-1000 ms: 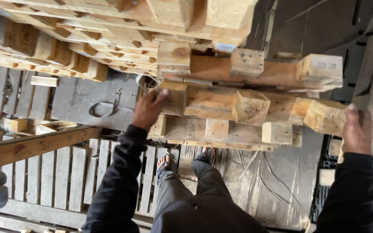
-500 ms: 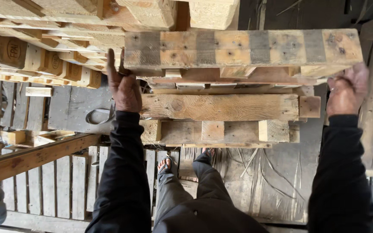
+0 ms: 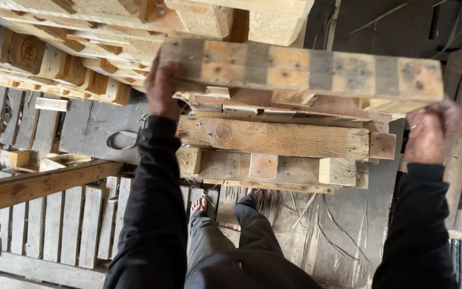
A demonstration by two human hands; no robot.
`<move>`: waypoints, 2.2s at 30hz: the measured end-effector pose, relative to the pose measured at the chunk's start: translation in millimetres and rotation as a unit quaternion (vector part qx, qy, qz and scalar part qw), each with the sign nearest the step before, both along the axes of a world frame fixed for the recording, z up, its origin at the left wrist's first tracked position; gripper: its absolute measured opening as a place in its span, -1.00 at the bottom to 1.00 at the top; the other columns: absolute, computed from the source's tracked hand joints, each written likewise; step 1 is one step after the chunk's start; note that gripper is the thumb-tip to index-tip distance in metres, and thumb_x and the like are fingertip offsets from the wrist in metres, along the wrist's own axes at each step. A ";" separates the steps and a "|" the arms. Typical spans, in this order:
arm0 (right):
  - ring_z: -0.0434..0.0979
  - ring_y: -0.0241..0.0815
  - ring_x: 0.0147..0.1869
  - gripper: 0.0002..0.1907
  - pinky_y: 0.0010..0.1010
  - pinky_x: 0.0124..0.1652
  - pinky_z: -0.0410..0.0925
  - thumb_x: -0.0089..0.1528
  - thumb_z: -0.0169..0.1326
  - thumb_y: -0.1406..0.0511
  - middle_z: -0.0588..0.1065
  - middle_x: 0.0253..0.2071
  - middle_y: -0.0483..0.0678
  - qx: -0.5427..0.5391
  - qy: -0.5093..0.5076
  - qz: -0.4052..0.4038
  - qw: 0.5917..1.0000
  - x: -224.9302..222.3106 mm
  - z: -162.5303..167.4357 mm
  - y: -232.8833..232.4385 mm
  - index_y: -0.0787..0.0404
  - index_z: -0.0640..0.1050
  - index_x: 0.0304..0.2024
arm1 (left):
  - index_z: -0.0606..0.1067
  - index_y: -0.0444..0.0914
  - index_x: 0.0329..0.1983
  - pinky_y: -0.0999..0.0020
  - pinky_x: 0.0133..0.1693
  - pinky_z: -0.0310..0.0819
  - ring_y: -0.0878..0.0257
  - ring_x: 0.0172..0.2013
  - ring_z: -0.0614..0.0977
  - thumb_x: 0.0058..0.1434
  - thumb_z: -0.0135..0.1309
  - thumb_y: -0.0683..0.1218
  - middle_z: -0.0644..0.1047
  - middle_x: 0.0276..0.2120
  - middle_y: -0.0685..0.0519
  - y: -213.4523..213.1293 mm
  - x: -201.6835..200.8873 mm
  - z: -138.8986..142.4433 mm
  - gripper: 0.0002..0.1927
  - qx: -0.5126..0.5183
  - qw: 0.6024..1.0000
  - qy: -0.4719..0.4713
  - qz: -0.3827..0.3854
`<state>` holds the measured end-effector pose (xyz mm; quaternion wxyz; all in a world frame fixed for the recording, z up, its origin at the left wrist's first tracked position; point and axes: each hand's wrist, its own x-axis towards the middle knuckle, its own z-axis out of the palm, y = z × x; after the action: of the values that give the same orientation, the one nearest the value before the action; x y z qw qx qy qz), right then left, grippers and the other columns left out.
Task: The person assembles wooden pallets by placing small wooden blocks and planks onto a pallet frame, then hammering nails to secure them. The person repeatedly retrieves blocks from a yellow crate and positions them on the pallet before nailing.
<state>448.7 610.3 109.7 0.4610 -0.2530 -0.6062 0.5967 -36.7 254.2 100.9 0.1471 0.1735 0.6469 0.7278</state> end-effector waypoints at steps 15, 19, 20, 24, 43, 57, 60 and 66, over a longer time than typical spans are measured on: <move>0.44 0.00 0.23 -0.38 -0.37 0.08 0.49 0.42 0.10 0.34 0.26 0.25 0.19 0.209 -0.483 -0.052 0.849 -42.1 -26.5 -41.3 0.41 0.31 0.50 | 0.40 -0.20 0.43 0.36 -0.24 0.61 0.33 -0.36 0.53 0.19 0.13 -0.11 0.53 -0.29 0.11 -29.5 -13.7 -25.1 -0.33 0.120 0.981 -0.144 0.044; 0.46 -0.13 0.18 -0.39 -0.42 0.09 0.46 0.41 0.04 0.39 0.27 0.25 0.15 0.135 -0.424 -0.036 0.895 -45.4 -27.0 -44.2 0.43 0.28 0.50 | 0.38 -0.28 0.51 0.19 -0.02 0.54 0.21 -0.16 0.51 0.27 0.18 0.01 0.48 -0.19 -0.01 -17.1 -24.0 -31.6 -0.26 0.154 0.980 -0.099 0.072; 0.44 -0.13 0.15 -0.38 -0.40 0.07 0.46 0.41 0.05 0.41 0.26 0.23 0.16 0.131 -0.430 -0.035 0.892 -48.6 -26.8 -45.9 0.44 0.27 0.51 | 0.33 -0.28 0.50 0.16 0.06 0.44 0.20 -0.04 0.48 0.25 0.15 0.10 0.46 -0.07 0.01 -14.8 -25.2 -34.7 -0.23 0.113 0.980 -0.141 0.079; 0.42 -0.13 0.14 -0.26 -0.38 -0.01 0.50 0.33 0.01 0.48 0.21 0.22 0.20 0.145 -0.473 -0.033 0.868 -60.9 -23.2 -50.8 0.51 0.11 0.53 | 0.25 -0.31 0.43 -0.02 0.28 0.17 0.05 0.25 0.36 0.15 0.07 0.35 0.38 0.23 -0.07 -11.3 -21.9 -43.7 -0.06 0.027 0.975 -0.207 0.077; 0.43 -0.13 0.12 -0.16 -0.41 0.06 0.44 0.40 0.05 0.48 0.14 0.40 0.29 0.124 -0.452 -0.051 0.882 -50.5 -16.3 -80.8 0.47 -0.09 0.59 | -0.02 -0.21 0.59 -0.12 0.42 0.21 -0.11 0.51 0.14 0.25 -0.01 0.49 -0.08 0.56 -0.20 -23.3 -6.1 -16.9 0.07 -0.069 0.995 0.005 0.066; 0.66 -0.10 0.01 -0.53 -0.28 -0.04 0.52 0.39 -0.06 0.21 0.56 0.04 0.12 -0.241 -0.417 0.016 0.876 29.6 -62.5 -250.8 0.29 0.42 0.30 | 0.25 -0.38 0.43 0.08 0.32 0.34 0.00 0.31 0.44 0.31 0.25 0.16 0.35 0.36 -0.25 -29.2 19.0 23.6 -0.19 -0.015 0.992 0.040 0.117; 0.66 -0.12 -0.01 -0.51 -0.33 -0.05 0.52 0.35 -0.04 0.22 0.55 0.02 0.14 -0.260 -0.379 0.062 0.886 36.9 -71.4 -274.3 0.29 0.42 0.30 | 0.57 -0.41 0.11 0.22 -0.12 0.44 0.14 -0.19 0.56 0.33 0.26 0.06 0.61 -0.10 -0.16 -50.9 87.1 84.0 -0.52 0.082 0.996 -0.044 0.011; 0.65 -0.09 -0.08 -0.54 -0.34 -0.18 0.43 0.28 0.06 0.19 0.61 -0.13 0.06 0.039 -0.509 0.241 0.825 59.7 -85.8 -326.3 0.32 0.53 0.16 | 0.64 -0.11 -0.18 0.30 -0.08 0.64 0.29 -0.29 0.66 0.36 0.25 -0.01 0.66 -0.26 0.09 -98.7 190.1 260.6 -0.90 0.186 0.884 0.044 -0.426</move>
<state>508.5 284.0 23.9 -0.0622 -0.3483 -0.8192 0.4514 153.5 155.5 361.5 0.3792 0.4880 0.3691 0.6942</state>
